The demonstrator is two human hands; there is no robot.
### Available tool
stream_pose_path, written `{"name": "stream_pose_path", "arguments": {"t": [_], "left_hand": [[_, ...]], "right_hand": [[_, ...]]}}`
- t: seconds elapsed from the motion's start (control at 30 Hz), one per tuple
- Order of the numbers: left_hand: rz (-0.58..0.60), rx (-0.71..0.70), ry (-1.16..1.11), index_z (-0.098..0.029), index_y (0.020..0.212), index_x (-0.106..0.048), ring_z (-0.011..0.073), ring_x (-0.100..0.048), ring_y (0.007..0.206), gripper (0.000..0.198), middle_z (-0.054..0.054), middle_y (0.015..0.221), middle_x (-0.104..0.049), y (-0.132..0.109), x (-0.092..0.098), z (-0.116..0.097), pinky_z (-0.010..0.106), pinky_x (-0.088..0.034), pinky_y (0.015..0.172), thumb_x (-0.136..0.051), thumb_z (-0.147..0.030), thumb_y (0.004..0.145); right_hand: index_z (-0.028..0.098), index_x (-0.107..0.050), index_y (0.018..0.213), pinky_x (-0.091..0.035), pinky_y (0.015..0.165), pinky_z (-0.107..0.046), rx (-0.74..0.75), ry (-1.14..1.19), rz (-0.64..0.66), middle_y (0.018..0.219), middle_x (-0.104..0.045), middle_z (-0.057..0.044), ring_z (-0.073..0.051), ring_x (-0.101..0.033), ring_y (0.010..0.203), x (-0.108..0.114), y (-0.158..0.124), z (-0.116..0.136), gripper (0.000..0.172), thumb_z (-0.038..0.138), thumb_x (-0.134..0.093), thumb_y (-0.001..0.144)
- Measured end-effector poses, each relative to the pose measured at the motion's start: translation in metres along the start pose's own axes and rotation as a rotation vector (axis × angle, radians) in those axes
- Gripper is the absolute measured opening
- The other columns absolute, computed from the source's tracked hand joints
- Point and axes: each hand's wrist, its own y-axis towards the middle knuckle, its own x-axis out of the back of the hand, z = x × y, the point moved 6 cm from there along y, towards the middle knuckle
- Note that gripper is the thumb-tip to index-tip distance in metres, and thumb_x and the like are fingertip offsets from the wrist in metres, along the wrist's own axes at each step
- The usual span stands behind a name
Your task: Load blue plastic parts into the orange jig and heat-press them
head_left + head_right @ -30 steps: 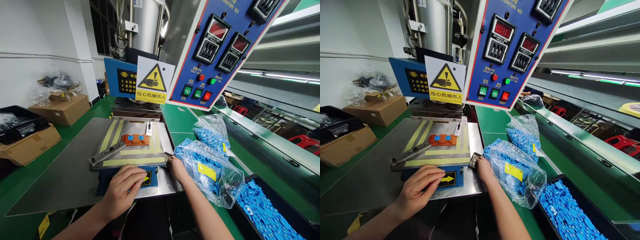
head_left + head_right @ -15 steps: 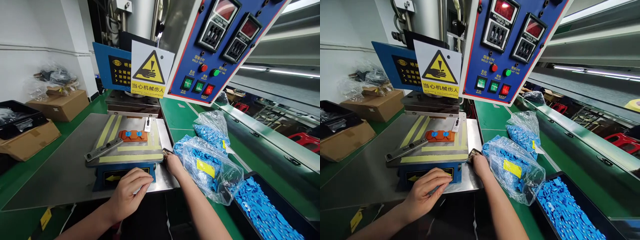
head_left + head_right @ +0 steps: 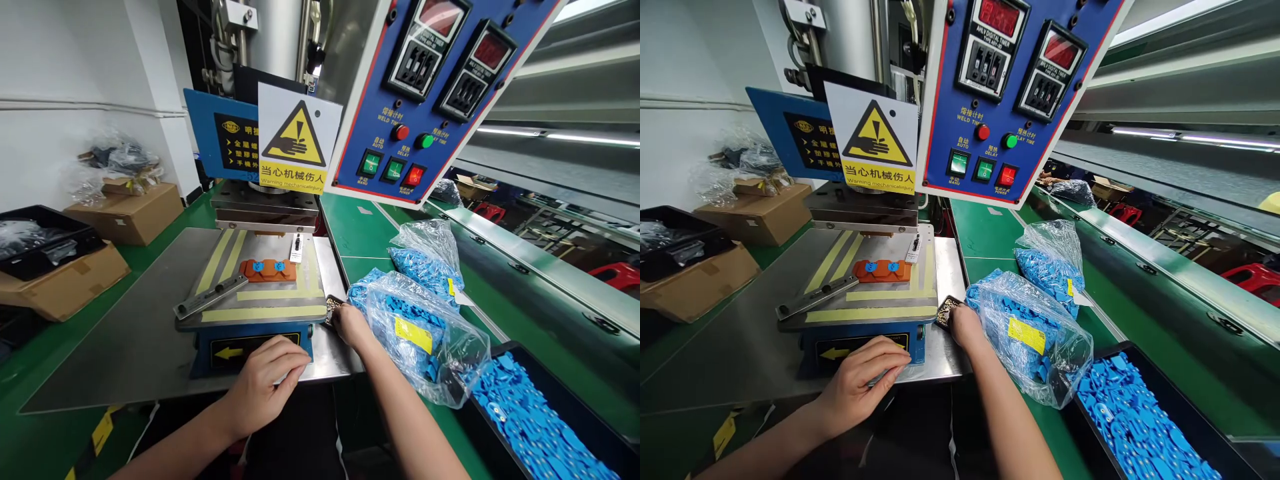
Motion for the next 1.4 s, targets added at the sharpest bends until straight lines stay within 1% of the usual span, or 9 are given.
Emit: {"name": "stream_pose_path", "arguments": {"t": [0.37,0.67,0.77,0.83,0.9,1.0,1.07,1.13,1.4], "left_hand": [[0.057,0.01,0.034,-0.019,0.1,-0.065,0.0182,-0.061,0.082,0.022,0.008,0.086,-0.067,0.008,-0.008,0.0,0.032,-0.052,0.07,-0.052,-0.009,0.086],[0.07,-0.001,0.113,-0.019,0.095,-0.067,0.0178,-0.061,0.08,0.02,0.007,0.084,-0.068,0.021,-0.01,0.003,0.032,-0.052,0.071,-0.051,-0.011,0.086],[0.09,0.0,0.126,-0.018,0.095,-0.067,0.018,-0.061,0.081,0.02,0.007,0.085,-0.067,0.024,-0.011,0.005,0.033,-0.052,0.072,-0.05,-0.012,0.087],[0.077,-0.012,0.138,-0.018,0.097,-0.067,0.0178,-0.061,0.081,0.02,0.007,0.085,-0.067,0.028,-0.01,0.006,0.033,-0.052,0.072,-0.051,-0.012,0.087],[0.024,-0.03,0.159,-0.018,0.097,-0.067,0.0176,-0.062,0.081,0.02,0.007,0.086,-0.068,0.035,-0.006,0.007,0.033,-0.053,0.072,-0.051,-0.012,0.087],[-0.099,-0.021,0.189,-0.019,0.096,-0.067,0.0174,-0.063,0.082,0.018,0.007,0.088,-0.069,0.051,-0.003,0.011,0.032,-0.054,0.073,-0.052,-0.014,0.087],[-0.157,0.01,0.18,-0.02,0.097,-0.067,0.0173,-0.064,0.083,0.018,0.006,0.089,-0.069,0.063,-0.005,0.016,0.031,-0.054,0.074,-0.053,-0.015,0.087],[-0.185,0.037,0.152,-0.019,0.097,-0.067,0.017,-0.065,0.081,0.017,0.006,0.088,-0.069,0.074,-0.012,0.02,0.03,-0.054,0.072,-0.054,-0.015,0.086],[-0.194,0.072,0.166,-0.018,0.086,-0.066,0.0157,-0.063,0.072,0.016,0.005,0.079,-0.066,0.082,-0.027,0.027,0.028,-0.051,0.066,-0.051,-0.013,0.087]], "right_hand": [[0.015,-0.066,0.083,-0.039,0.069,-0.023,-0.05,0.087,-0.082,0.091,-0.068,-0.009,-0.018,-0.062,0.081,-0.002,0.002,-0.01,0.013,0.012,-0.056,0.077],[0.016,-0.065,0.072,-0.039,0.069,-0.026,-0.101,0.318,-0.166,0.08,-0.067,-0.006,-0.018,-0.06,0.077,-0.002,0.001,-0.017,0.009,0.009,-0.059,0.071],[0.016,-0.063,0.068,-0.04,0.066,-0.025,-0.102,0.488,-0.216,0.071,-0.065,-0.004,-0.016,-0.058,0.069,0.005,-0.001,-0.02,0.008,0.01,-0.059,0.07],[0.016,-0.063,0.07,-0.041,0.061,-0.025,-0.102,0.627,-0.261,0.067,-0.063,-0.002,-0.015,-0.057,0.063,0.015,-0.004,-0.022,0.007,0.018,-0.057,0.074],[0.016,-0.063,0.077,-0.041,0.056,-0.025,-0.096,0.752,-0.308,0.065,-0.061,-0.001,-0.013,-0.054,0.057,0.029,-0.008,-0.022,0.018,0.03,-0.052,0.08],[0.016,-0.062,0.081,-0.039,0.05,-0.023,-0.075,1.221,-0.334,0.06,-0.056,0.003,-0.009,-0.046,0.049,0.046,-0.016,-0.015,0.026,0.042,-0.059,0.076],[0.016,-0.064,0.077,-0.035,0.047,-0.021,-0.053,1.632,-0.277,0.056,-0.052,0.005,-0.007,-0.042,0.047,0.051,-0.02,-0.003,0.027,0.039,-0.072,0.066],[0.016,-0.066,0.074,-0.034,0.045,-0.019,-0.035,1.874,-0.208,0.055,-0.051,0.005,-0.006,-0.04,0.047,0.054,-0.025,0.013,0.026,0.033,-0.08,0.06],[0.017,-0.068,0.073,-0.036,0.046,-0.017,-0.043,2.022,-0.156,0.058,-0.056,0.004,-0.005,-0.043,0.048,0.052,-0.032,0.038,0.022,0.027,-0.083,0.06]]}}
